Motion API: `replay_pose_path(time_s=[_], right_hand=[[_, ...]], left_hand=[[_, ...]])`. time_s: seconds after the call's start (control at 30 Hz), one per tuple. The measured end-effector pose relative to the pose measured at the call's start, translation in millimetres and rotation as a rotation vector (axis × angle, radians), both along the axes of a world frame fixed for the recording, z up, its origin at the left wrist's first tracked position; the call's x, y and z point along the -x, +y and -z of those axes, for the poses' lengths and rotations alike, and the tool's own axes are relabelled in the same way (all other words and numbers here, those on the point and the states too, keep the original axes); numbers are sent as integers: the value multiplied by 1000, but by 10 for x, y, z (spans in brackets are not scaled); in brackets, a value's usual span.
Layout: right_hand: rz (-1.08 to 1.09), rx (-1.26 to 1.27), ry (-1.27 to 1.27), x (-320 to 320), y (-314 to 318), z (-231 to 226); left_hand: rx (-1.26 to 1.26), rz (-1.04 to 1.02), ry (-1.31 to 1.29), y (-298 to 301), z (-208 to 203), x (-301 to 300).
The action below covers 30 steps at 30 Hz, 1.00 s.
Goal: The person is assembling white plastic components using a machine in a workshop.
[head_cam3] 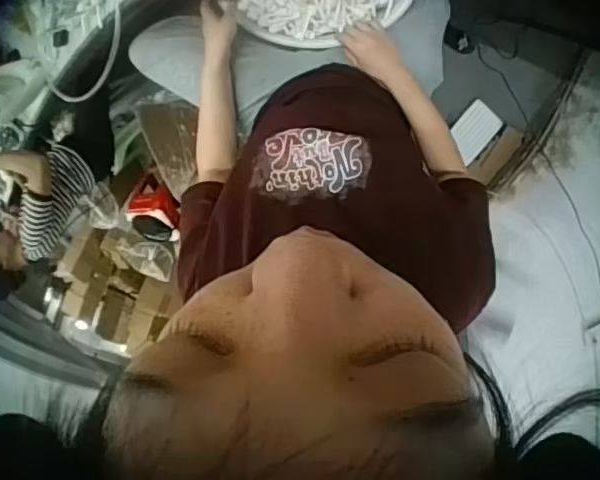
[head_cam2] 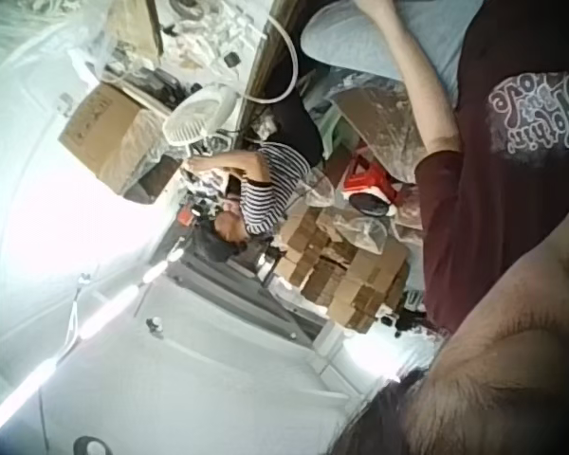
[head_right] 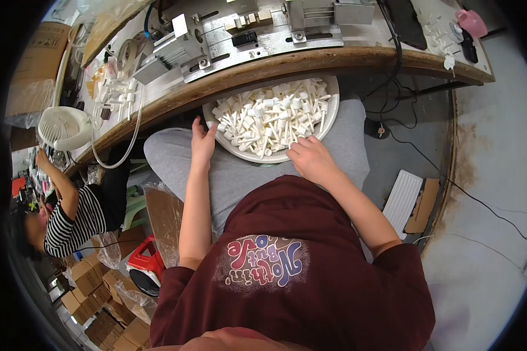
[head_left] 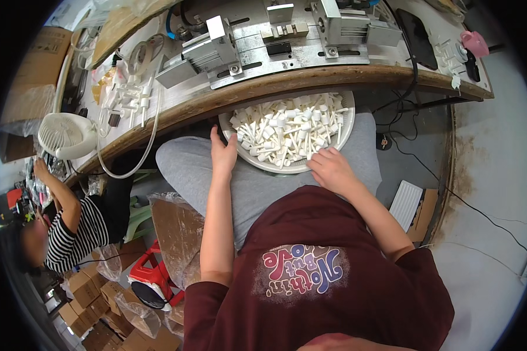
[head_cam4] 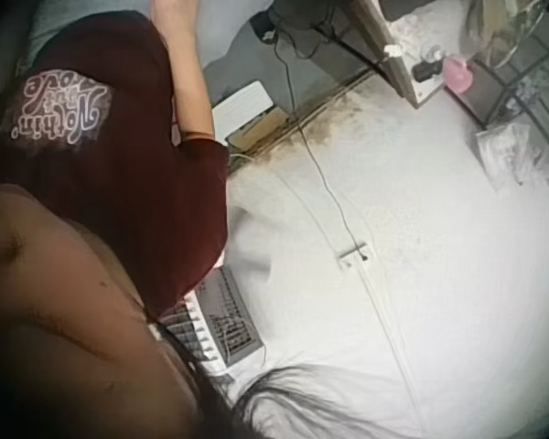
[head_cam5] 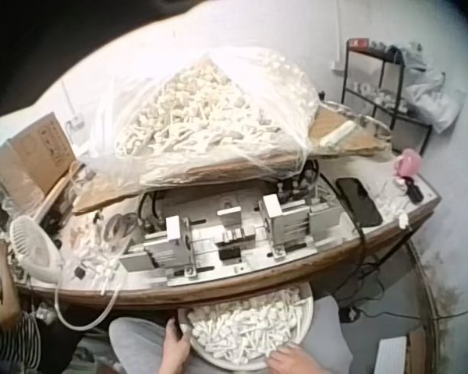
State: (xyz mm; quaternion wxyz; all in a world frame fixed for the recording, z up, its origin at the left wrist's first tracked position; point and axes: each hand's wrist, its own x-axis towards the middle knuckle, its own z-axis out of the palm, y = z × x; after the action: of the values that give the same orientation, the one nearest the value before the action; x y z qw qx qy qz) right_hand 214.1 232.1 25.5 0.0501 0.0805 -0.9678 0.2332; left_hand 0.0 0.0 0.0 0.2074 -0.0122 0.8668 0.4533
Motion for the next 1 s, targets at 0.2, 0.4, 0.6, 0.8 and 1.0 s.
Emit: replay_pose_path(time_s=[0.2, 0.4, 0.6, 0.8, 1.0], right_hand=[[-73, -37, -34, 114, -83, 118], [-53, 87, -44, 116, -46, 155], [-69, 96, -107, 153, 33, 157], [-19, 126, -59, 122, -28, 168], [-22, 132, -45, 142, -44, 244]], left_hand=[[136, 22, -56, 172, 49, -36], [7, -38, -113, 132, -81, -230], [-109, -30, -209, 127, -156, -335], [191, 29, 20, 199, -43, -328], [112, 9, 79, 140, 35, -362]])
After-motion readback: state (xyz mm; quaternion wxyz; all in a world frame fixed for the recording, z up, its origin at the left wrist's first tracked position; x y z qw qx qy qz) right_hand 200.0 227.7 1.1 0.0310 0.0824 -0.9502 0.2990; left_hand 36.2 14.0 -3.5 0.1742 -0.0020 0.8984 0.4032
